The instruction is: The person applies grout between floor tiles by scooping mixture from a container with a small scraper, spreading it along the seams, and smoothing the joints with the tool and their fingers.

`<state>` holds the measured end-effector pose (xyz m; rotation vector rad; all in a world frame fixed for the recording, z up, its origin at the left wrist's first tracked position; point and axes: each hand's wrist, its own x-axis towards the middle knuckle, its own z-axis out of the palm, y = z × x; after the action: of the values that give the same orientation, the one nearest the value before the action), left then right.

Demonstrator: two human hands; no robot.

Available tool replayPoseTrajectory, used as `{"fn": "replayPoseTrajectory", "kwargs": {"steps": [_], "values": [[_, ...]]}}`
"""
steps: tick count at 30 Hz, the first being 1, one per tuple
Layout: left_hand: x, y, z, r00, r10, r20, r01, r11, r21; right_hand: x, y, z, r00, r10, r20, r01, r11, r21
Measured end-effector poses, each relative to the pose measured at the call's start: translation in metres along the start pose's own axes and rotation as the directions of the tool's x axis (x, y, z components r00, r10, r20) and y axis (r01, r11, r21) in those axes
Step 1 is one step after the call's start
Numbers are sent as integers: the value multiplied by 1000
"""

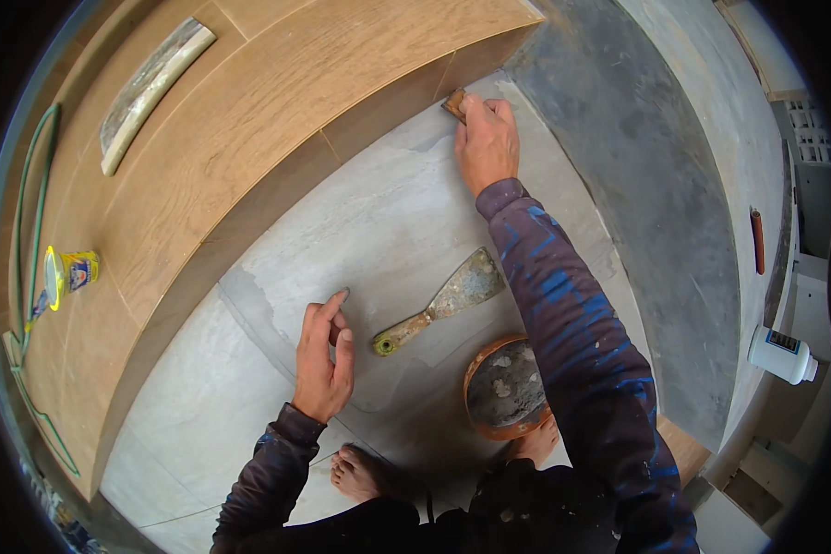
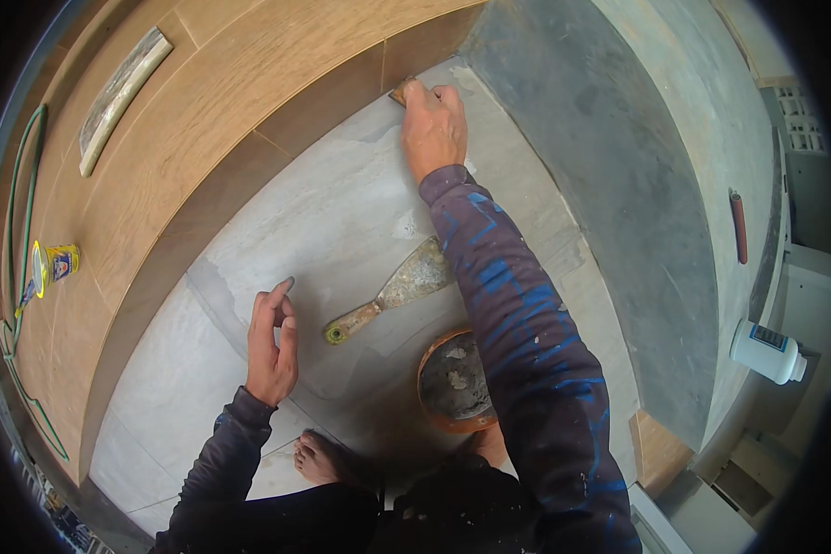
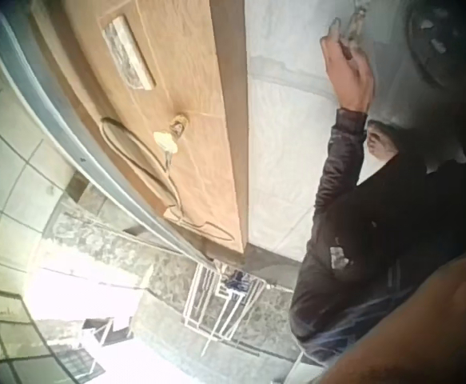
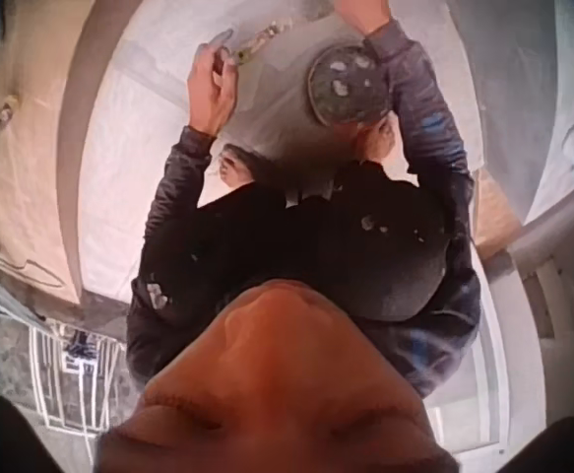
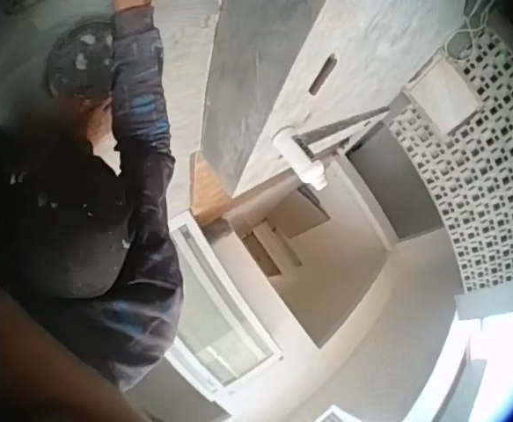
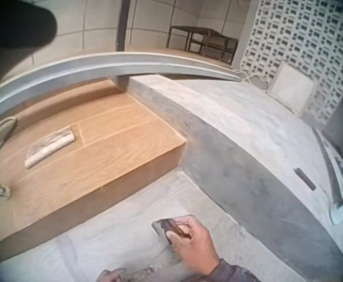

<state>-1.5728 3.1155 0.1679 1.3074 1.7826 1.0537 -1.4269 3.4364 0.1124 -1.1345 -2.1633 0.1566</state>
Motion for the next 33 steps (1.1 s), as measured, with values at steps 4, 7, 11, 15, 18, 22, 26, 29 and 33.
{"fn": "replayPoseTrajectory", "kwargs": {"steps": [4,7,11,15,18,22,26,29,33], "values": [[15,12,4,1000,24,-5,-24,1000,10,8,-24,-6,997,-71,-33,72,997,17],[10,20,4,999,25,-26,-25,999,31,-14,-60,-5,992,-122,42,113,978,175],[-18,35,15,1000,15,3,-15,999,46,-68,-98,-15,968,-154,201,91,952,292],[-63,66,24,1000,21,-12,-21,1000,-1,-107,-87,-124,926,177,333,-337,785,520],[-97,61,45,997,47,56,-45,999,-30,-149,-55,-221,799,323,507,-593,565,574],[-161,66,97,966,-13,257,13,1000,0,-270,-50,-314,624,385,680,-761,497,417],[-208,72,146,913,-132,385,164,985,-51,-357,-73,-352,634,416,652,-679,703,213],[-229,74,162,920,-134,369,163,985,-49,-387,-86,-356,734,322,598,-499,853,152],[-240,79,166,929,-86,360,95,995,-7,-406,-99,-357,761,302,574,-450,883,132]]}}
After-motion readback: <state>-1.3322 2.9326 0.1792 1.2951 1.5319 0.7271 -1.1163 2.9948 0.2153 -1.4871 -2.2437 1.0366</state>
